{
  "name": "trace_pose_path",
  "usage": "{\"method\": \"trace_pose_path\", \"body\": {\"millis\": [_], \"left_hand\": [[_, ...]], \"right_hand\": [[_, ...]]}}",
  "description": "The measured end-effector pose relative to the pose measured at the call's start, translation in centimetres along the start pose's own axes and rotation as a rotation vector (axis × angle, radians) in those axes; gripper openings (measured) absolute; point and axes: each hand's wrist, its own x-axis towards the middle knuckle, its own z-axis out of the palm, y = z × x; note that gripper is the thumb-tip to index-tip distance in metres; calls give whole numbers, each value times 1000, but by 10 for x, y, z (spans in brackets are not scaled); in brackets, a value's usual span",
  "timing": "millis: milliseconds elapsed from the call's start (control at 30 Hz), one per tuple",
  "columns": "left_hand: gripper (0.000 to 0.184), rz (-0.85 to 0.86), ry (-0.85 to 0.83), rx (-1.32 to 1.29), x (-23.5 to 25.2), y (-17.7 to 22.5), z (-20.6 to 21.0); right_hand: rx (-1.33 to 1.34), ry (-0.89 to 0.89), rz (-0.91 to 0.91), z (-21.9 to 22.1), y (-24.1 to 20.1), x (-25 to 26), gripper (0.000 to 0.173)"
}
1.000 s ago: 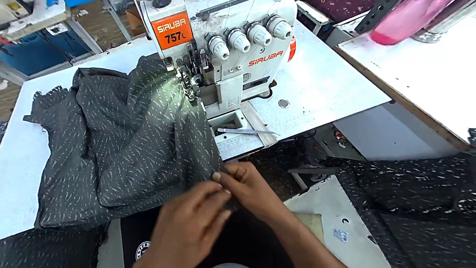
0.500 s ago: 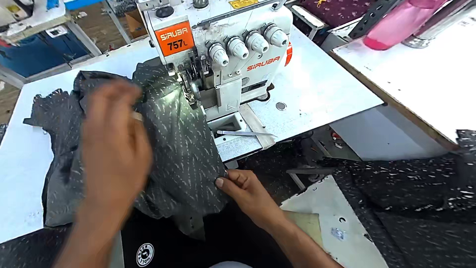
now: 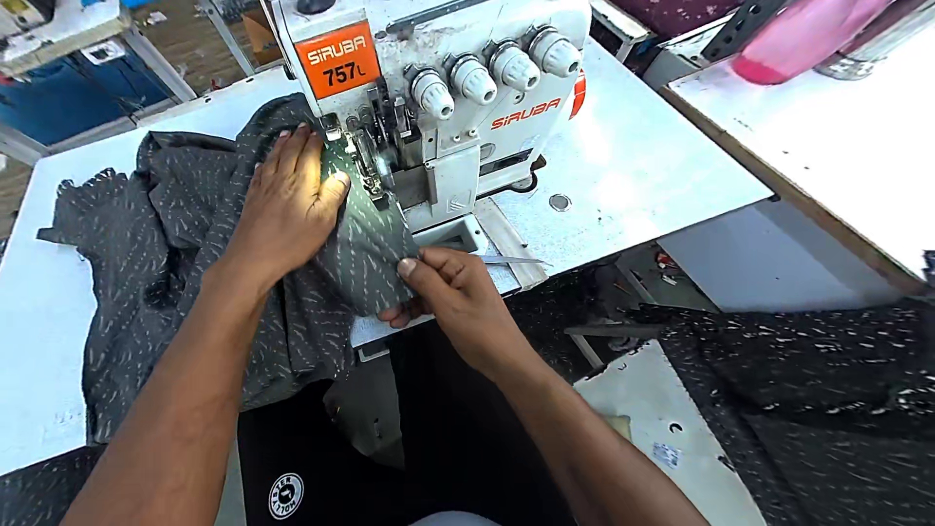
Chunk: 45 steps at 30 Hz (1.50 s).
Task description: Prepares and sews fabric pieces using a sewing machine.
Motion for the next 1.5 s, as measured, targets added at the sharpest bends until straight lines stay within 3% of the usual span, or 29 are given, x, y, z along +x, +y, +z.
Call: {"method": "trace_pose_path", "body": {"millis": [167,233,333,400,500,767,833,933,1033,1133,1200,1267,1367,1500], "left_hand": [[78,13,-18,-7,40,-28,-1],[74,54,52,-24,49,-39,0],[42,187,388,-21,17,-13,-16],[23,305,535,-172,-20,16,-15],[26,427,385,-420,-48,20,6],[38,563,278,-399,-16,-23,5],[33,504,252,-344,-18,-22,3],[50,316,248,-138,-52,2,3],[27,278,363,-37,-85,31,12],[24,277,376,-163,-97,40,12],[24,216,343,-293,-107,47,3],[23,168,342,-358,-113,59,6],[20,210,495,-313,-88,81,29],[21,279,649,-183,-74,81,27]], "right_hand": [[-115,88,81,5,-13,30,34],[-147,148,111,7,-16,35,36],[-160,188,143,7,-17,36,36],[-151,190,143,5,-17,38,36],[-152,207,116,4,-13,40,40],[-649,251,77,-13,-27,73,52],[-689,221,27,-13,-26,63,51],[-628,189,-181,-7,-12,10,44],[-813,276,-531,-5,5,-5,15],[-1228,183,-598,10,-1,17,45],[-1381,163,-604,12,-3,24,46],[-1309,256,-630,3,-2,26,34],[-1101,452,-635,-5,5,46,26],[-891,493,-511,3,8,38,26]]}}
